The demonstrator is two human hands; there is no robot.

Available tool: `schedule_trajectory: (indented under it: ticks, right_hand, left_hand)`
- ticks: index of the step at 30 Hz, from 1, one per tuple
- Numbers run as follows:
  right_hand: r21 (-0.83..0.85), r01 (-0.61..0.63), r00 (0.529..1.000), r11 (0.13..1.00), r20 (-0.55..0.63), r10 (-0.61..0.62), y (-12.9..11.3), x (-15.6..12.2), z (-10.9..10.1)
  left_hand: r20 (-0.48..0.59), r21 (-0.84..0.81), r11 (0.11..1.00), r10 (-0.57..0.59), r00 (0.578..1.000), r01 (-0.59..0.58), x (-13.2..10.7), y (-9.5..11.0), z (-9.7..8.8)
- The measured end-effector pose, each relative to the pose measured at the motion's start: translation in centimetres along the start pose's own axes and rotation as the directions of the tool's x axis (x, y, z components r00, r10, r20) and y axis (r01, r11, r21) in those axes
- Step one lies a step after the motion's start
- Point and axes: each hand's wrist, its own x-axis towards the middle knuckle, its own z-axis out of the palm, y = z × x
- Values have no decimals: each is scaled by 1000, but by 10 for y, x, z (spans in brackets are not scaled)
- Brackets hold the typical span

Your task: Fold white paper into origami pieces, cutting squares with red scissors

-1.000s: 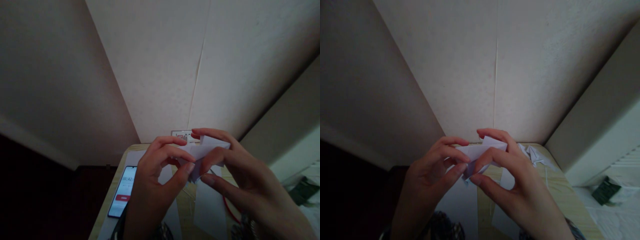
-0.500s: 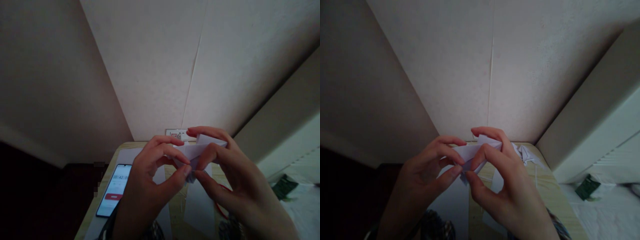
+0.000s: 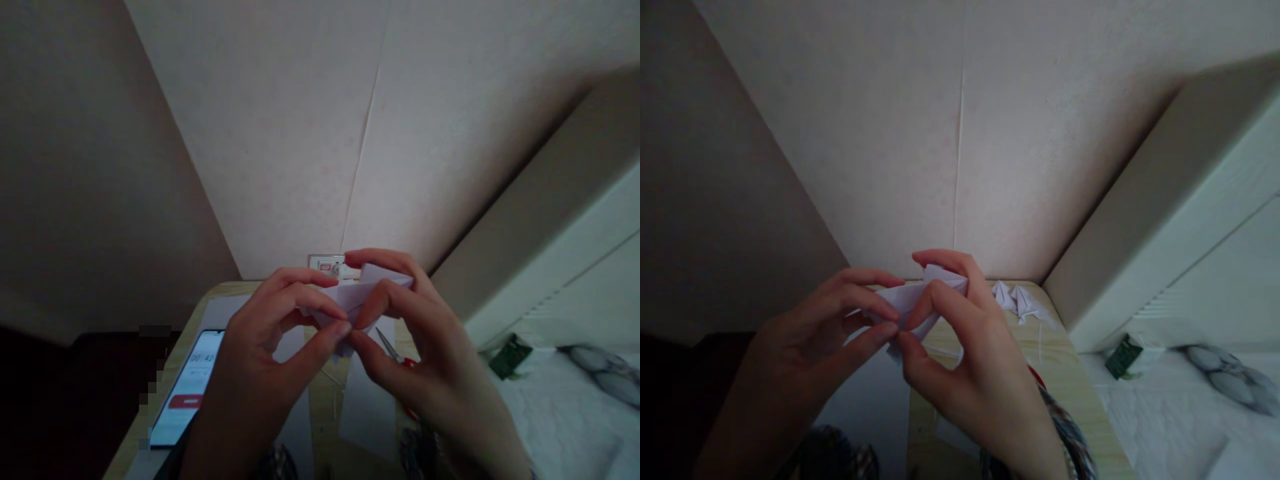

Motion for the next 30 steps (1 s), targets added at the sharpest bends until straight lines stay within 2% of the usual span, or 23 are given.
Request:
schedule_trajectory:
  ticks: [6, 12, 14, 20, 23, 27, 30]
  right_hand:
    - [9, -23, 999, 1000, 26, 23, 1, 1, -3]
    - [4, -12, 1000, 1000, -6, 12, 6, 1, -6]
    - [0, 11, 1000, 1000, -18, -11, 8, 1, -5]
    - [-15, -6, 997, 1000, -78, 5, 7, 0, 1]
    - [-5, -18, 993, 1000, -113, 17, 3, -2, 6]
    - [-1, -50, 987, 999, -151, 50, -1, -2, 10]
    - [27, -54, 986, 998, -154, 57, -2, -2, 11]
  left_hand:
    - [-30, 69, 998, 10, 1000, -8, 0, 0, 1]
    - [-54, -198, 965, -184, 981, 170, -1, 4, 3]
    - [-71, -247, 949, -219, 973, 195, -1, 4, 3]
    - [-133, -245, 952, -219, 967, 182, 0, 4, 4]
    - [-156, -227, 964, -176, 972, 139, -3, 5, 5]
    - [-244, -157, 984, -115, 963, 78, -6, 6, 8]
    - [-272, -187, 981, -100, 957, 50, -4, 4, 12]
